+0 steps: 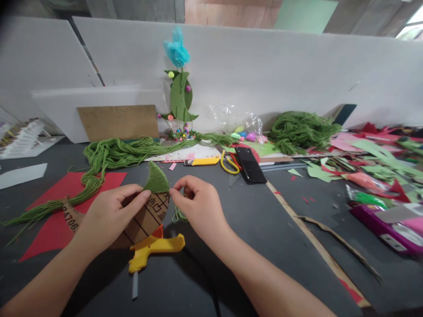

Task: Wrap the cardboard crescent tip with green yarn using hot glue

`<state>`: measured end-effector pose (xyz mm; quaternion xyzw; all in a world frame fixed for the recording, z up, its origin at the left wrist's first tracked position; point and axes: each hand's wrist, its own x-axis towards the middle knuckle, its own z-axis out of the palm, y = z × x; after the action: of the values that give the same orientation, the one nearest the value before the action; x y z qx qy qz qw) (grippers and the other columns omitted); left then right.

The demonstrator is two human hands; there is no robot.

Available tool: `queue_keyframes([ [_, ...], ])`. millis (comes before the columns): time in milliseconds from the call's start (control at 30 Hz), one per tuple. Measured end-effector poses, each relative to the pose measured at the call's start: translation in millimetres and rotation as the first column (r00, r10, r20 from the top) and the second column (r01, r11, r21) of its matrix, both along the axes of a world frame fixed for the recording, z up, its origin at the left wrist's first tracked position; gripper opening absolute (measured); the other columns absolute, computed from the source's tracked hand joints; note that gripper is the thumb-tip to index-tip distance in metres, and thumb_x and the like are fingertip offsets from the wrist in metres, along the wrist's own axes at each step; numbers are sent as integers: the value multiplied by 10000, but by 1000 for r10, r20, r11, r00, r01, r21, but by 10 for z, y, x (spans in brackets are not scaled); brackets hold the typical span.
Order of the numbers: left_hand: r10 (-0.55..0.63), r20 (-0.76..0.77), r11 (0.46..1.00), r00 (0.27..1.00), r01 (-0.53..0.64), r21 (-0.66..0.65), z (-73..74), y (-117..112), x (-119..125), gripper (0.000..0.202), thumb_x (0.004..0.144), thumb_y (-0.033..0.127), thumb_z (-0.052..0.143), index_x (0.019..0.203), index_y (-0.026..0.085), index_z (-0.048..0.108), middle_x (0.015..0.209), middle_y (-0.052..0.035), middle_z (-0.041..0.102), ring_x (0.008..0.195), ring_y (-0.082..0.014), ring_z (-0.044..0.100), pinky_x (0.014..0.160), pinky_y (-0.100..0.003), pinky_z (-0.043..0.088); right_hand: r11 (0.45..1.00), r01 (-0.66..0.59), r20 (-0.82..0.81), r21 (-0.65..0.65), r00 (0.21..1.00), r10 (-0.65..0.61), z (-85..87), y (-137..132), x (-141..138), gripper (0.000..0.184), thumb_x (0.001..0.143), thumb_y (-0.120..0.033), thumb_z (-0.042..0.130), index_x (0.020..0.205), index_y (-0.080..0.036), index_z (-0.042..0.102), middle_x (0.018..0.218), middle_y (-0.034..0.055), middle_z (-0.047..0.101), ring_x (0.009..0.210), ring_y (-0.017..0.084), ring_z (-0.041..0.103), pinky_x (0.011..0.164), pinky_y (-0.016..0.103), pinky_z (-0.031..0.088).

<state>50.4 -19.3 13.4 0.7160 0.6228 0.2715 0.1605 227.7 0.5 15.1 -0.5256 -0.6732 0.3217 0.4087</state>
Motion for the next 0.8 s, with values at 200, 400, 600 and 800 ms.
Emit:
queue_keyframes([
  [200, 10, 27, 1000, 1000, -10, -7, 0, 0, 3, 334, 858, 418, 417, 632, 193, 517, 575, 43, 515, 588, -120, 478, 524, -225, 317, 997, -30, -34, -71, 999, 28, 2, 30, 9, 103, 725, -249, 582, 724, -160, 634, 491, -66, 380, 484, 83, 334, 463, 214, 262],
  [400, -24, 95, 1000, 995, 24, -2, 6, 13, 0, 313, 841, 386, 456, 603, 187, 493, 557, 50, 485, 561, -107, 456, 522, -215, 329, 981, -95, -162, -169, 985, 67, -30, 58, 21, 151, 729, -297, 578, 698, -155, 620, 571, -35, 463, 541, 94, 369, 508, 228, 286],
  [600, -40, 245, 998, 969, 50, -36, 12, 12, 16, 244, 833, 346, 460, 678, 187, 561, 669, 21, 604, 641, -129, 532, 558, -212, 385, 972, -124, -254, -201, 965, 71, -67, 70, 33, 140, 716, -298, 587, 693, -161, 604, 555, -50, 423, 520, 83, 334, 483, 217, 254],
  [800, 16, 156, 1000, 988, -15, -5, 21, 7, 31, 284, 815, 370, 481, 594, 192, 490, 535, 50, 484, 542, -110, 463, 506, -213, 337, 970, -142, -250, -196, 964, 91, -64, 54, 21, 124, 721, -277, 579, 682, -161, 594, 547, -51, 419, 517, 78, 330, 486, 213, 261],
])
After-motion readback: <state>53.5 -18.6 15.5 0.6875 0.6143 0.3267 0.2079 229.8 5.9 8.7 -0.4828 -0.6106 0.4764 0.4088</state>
